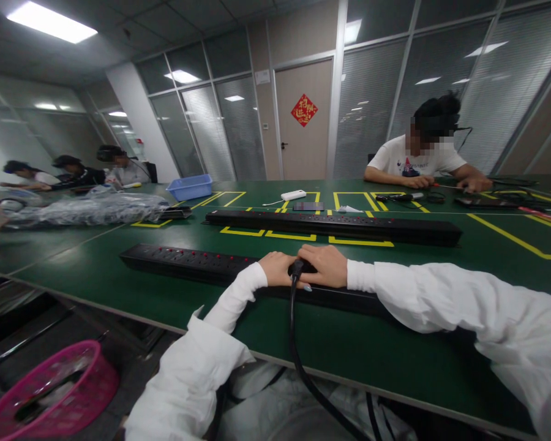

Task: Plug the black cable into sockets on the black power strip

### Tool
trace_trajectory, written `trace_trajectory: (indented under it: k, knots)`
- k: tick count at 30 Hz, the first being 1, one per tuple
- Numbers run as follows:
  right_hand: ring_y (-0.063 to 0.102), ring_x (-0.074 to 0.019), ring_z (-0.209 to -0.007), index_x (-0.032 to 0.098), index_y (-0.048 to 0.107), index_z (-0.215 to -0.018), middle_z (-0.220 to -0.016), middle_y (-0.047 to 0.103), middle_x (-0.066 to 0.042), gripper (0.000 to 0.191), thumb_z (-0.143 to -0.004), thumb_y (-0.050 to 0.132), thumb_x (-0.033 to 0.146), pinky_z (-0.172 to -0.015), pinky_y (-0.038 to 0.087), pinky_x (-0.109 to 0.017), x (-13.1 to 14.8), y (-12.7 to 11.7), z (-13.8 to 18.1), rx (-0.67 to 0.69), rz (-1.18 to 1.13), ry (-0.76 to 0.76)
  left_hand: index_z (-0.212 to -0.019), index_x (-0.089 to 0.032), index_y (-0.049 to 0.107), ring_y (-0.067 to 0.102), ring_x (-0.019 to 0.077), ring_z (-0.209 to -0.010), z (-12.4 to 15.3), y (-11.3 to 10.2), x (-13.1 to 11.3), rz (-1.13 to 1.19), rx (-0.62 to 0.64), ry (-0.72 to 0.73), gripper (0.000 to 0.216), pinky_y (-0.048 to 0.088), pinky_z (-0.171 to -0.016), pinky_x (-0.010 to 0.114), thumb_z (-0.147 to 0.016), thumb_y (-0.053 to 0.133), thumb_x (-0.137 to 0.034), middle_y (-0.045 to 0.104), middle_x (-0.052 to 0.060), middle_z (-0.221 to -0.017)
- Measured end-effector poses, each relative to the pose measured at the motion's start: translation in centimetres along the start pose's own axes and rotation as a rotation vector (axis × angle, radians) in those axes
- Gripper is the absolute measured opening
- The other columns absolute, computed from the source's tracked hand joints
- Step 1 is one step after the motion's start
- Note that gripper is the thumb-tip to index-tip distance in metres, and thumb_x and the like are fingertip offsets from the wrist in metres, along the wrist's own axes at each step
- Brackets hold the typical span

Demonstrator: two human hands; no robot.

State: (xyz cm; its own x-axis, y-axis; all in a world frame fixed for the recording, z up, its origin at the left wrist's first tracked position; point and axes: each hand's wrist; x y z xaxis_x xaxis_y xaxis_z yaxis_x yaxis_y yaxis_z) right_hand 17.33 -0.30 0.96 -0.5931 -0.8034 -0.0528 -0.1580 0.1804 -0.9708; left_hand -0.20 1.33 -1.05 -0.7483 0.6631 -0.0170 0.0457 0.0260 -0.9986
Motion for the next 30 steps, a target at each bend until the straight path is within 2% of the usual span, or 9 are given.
trace_trajectory:
  k: [13,22,30]
  knots:
    - [0.05,-0.0165,-0.073,0.015,0.047,-0.09,-0.088,0.052,-0.007,0.037,-0.08,0.035,0.049,-0.056,0.027,-0.023,-0.04,-0.02,0.03,-0.005,-0.011,0.018,-0.08,-0.019,0.054,0.059,0.0258,-0.076,0.01,-0.13,-0.04,-0.028,0.023,0.003,0.05,0.041,-0.063,0.028,-0.062,0.046,-0.066,0.062,0.005,-0.075]
    - [0.05,-0.0164,-0.074,0.015,0.047,-0.091,-0.09,0.051,-0.007,0.038,-0.081,0.032,0.049,-0.056,0.027,-0.023,-0.21,0.3,-0.07,-0.002,-0.019,0.041,-0.085,-0.019,0.054,0.058,0.0273,-0.08,0.07,-0.29,-0.19,-0.004,0.015,-0.015,0.051,0.041,-0.065,0.03,-0.063,0.045,-0.064,0.063,0.007,-0.081]
    - [0.05,-0.0166,-0.074,0.015,0.047,-0.092,-0.09,0.051,-0.007,0.037,-0.081,0.034,0.048,-0.057,0.027,-0.023,-0.13,0.11,0.0,-0.003,-0.026,0.032,-0.083,-0.019,0.054,0.058,0.0263,-0.077,0.07,-0.25,-0.17,0.01,0.024,-0.02,0.052,0.041,-0.064,0.029,-0.061,0.046,-0.066,0.062,0.006,-0.077]
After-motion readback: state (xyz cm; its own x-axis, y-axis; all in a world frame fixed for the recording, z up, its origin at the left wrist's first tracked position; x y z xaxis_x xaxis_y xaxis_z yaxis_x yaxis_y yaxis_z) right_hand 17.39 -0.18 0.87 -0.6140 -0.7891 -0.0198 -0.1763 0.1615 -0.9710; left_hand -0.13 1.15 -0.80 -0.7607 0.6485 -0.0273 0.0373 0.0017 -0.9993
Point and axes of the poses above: each hand's wrist, its own z-axis away from the middle knuckle, its own y-axis out of the palm, x = y × z
